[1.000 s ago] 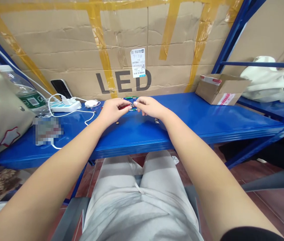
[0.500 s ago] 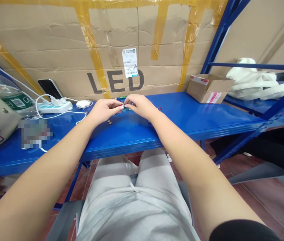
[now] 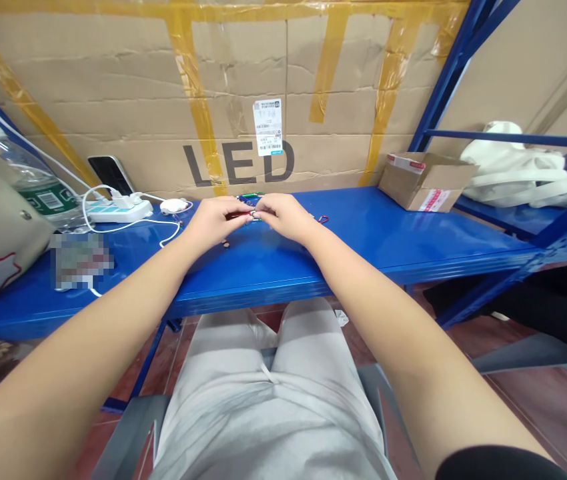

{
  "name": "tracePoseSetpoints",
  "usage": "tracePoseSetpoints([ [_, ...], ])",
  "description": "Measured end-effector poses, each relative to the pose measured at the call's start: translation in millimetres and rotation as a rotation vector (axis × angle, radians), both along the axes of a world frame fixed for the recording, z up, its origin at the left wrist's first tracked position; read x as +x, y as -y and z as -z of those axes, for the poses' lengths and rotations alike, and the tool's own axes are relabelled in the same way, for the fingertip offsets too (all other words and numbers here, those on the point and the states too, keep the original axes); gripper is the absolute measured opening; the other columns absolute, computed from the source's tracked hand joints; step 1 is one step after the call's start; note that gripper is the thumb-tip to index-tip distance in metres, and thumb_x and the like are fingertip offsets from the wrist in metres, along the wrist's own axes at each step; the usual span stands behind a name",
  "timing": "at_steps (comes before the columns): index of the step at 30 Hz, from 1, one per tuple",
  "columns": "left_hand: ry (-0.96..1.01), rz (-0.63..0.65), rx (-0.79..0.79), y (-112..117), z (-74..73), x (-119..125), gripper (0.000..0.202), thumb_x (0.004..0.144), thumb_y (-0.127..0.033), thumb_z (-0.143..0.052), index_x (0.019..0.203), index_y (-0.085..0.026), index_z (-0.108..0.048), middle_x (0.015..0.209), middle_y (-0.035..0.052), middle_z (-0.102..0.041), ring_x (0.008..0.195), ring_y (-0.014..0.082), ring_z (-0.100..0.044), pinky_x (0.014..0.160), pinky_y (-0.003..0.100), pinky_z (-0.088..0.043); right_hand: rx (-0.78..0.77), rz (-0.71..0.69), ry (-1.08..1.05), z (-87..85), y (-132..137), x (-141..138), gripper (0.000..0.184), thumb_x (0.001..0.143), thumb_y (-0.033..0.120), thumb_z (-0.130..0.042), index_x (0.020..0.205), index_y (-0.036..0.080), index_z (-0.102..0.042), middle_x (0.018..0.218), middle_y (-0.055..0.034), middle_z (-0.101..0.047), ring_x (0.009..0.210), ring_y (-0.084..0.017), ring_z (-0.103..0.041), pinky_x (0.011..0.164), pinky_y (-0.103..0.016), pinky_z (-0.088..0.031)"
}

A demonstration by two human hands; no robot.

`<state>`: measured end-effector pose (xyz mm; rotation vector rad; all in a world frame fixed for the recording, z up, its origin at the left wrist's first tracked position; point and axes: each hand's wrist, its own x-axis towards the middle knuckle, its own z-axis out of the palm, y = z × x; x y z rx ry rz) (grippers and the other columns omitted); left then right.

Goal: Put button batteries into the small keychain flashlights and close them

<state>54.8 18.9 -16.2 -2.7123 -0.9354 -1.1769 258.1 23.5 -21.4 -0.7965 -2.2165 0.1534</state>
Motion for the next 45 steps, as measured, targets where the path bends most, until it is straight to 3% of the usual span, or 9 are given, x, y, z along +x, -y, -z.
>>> tracePoseSetpoints([
  [4, -0.192, -0.018, 0.218, -1.8, 0.0, -0.8, 0.014, 0.088, -0.026, -0.062, 0.096, -0.022, -0.073, 0.096, 0.0057, -0.075, 0.089, 0.0193, -0.067, 0.076, 0.032, -0.042, -0.440, -0.115, -0.176, 1.3, 1.9, 0.6, 0.021, 0.084, 0.032, -0.062, 0.070, 0.017, -0.056, 0.056, 0.0023, -0.055, 0.053, -0.010, -0.051, 0.054, -0.024, -0.040],
  [9, -0.222, -0.012, 0.259, -1.7, -1.1, 0.0, 0.015, 0.089, -0.028, -0.061, 0.096, -0.023, -0.074, 0.096, 0.0055, -0.075, 0.087, 0.0194, -0.067, 0.076, 0.034, -0.040, -0.737, -0.228, -0.298, 0.5, 2.8, 2.2, 0.029, 0.075, 0.040, -0.073, 0.074, 0.016, -0.056, 0.058, 0.0032, -0.055, 0.051, -0.007, -0.048, 0.047, -0.020, -0.037],
  [12, -0.081, 0.002, 0.111, -1.7, -2.8, 0.1, 0.013, 0.085, -0.024, -0.065, 0.093, -0.021, -0.074, 0.090, 0.0040, -0.075, 0.083, 0.0177, -0.067, 0.072, 0.030, -0.044, -0.700, -0.211, -0.299, 0.7, 0.9, 0.7, 0.030, 0.078, 0.043, -0.070, 0.075, 0.017, -0.055, 0.061, 0.0029, -0.056, 0.051, -0.007, -0.049, 0.047, -0.021, -0.039],
  [19, 0.160, -0.005, -0.273, -1.5, -0.7, 0.0, 0.015, 0.078, -0.026, -0.069, 0.088, -0.018, -0.076, 0.085, 0.0033, -0.075, 0.076, 0.0166, -0.067, 0.069, 0.026, -0.050, -0.206, -0.025, -0.179, 4.3, -5.3, 1.4, 0.017, 0.081, 0.031, -0.065, 0.091, 0.017, -0.064, 0.080, -0.0023, -0.065, 0.057, -0.011, -0.053, 0.056, -0.026, -0.042],
  [27, 0.154, -0.004, -0.262, -2.9, 2.0, -1.5, 0.020, 0.077, -0.033, -0.070, 0.091, -0.021, -0.077, 0.087, 0.0038, -0.076, 0.081, 0.0192, -0.068, 0.074, 0.029, -0.051, 0.125, -0.019, -0.026, 0.1, -5.1, 1.0, 0.014, 0.085, 0.027, -0.058, 0.077, 0.019, -0.065, 0.076, -0.0034, -0.065, 0.070, -0.016, -0.055, 0.067, -0.029, -0.040],
  [30, 0.112, -0.017, -0.166, -2.5, 2.2, -1.5, 0.018, 0.079, -0.032, -0.069, 0.090, -0.022, -0.077, 0.088, 0.0033, -0.076, 0.082, 0.0190, -0.067, 0.076, 0.029, -0.050, 0.039, 0.006, -0.065, 1.1, -3.2, -2.7, 0.016, 0.084, 0.028, -0.058, 0.071, 0.018, -0.061, 0.066, -0.0008, -0.061, 0.063, -0.014, -0.053, 0.063, -0.028, -0.039],
  [34, 0.023, -0.024, -0.008, -1.7, 2.1, -0.9, 0.014, 0.081, -0.026, -0.067, 0.090, -0.021, -0.076, 0.088, 0.0045, -0.075, 0.083, 0.0187, -0.067, 0.077, 0.029, -0.049, -0.307, 0.003, -0.156, 3.4, -1.0, -5.5, 0.021, 0.085, 0.032, -0.057, 0.070, 0.017, -0.057, 0.053, 0.0030, -0.053, 0.049, -0.011, -0.050, 0.052, -0.025, -0.039],
  [41, -0.153, -0.052, 0.142, 0.8, 0.0, 0.4, 0.015, 0.086, -0.024, -0.063, 0.096, -0.022, -0.074, 0.096, 0.0063, -0.075, 0.092, 0.0211, -0.067, 0.080, 0.033, -0.045, -0.683, -0.146, -0.321, 1.1, 0.5, -2.5, 0.026, 0.082, 0.036, -0.067, 0.070, 0.016, -0.056, 0.057, 0.0037, -0.052, 0.048, -0.007, -0.045, 0.046, -0.021, -0.036],
  [45, -0.032, -0.067, 0.068, 0.1, -1.2, 0.8, 0.015, 0.085, -0.025, -0.064, 0.094, -0.022, -0.075, 0.091, 0.0048, -0.075, 0.086, 0.0188, -0.067, 0.077, 0.031, -0.048, -0.615, -0.117, -0.338, 0.7, 1.8, -6.5, 0.028, 0.084, 0.041, -0.065, 0.072, 0.017, -0.055, 0.061, 0.0029, -0.053, 0.049, -0.008, -0.048, 0.046, -0.022, -0.038],
])
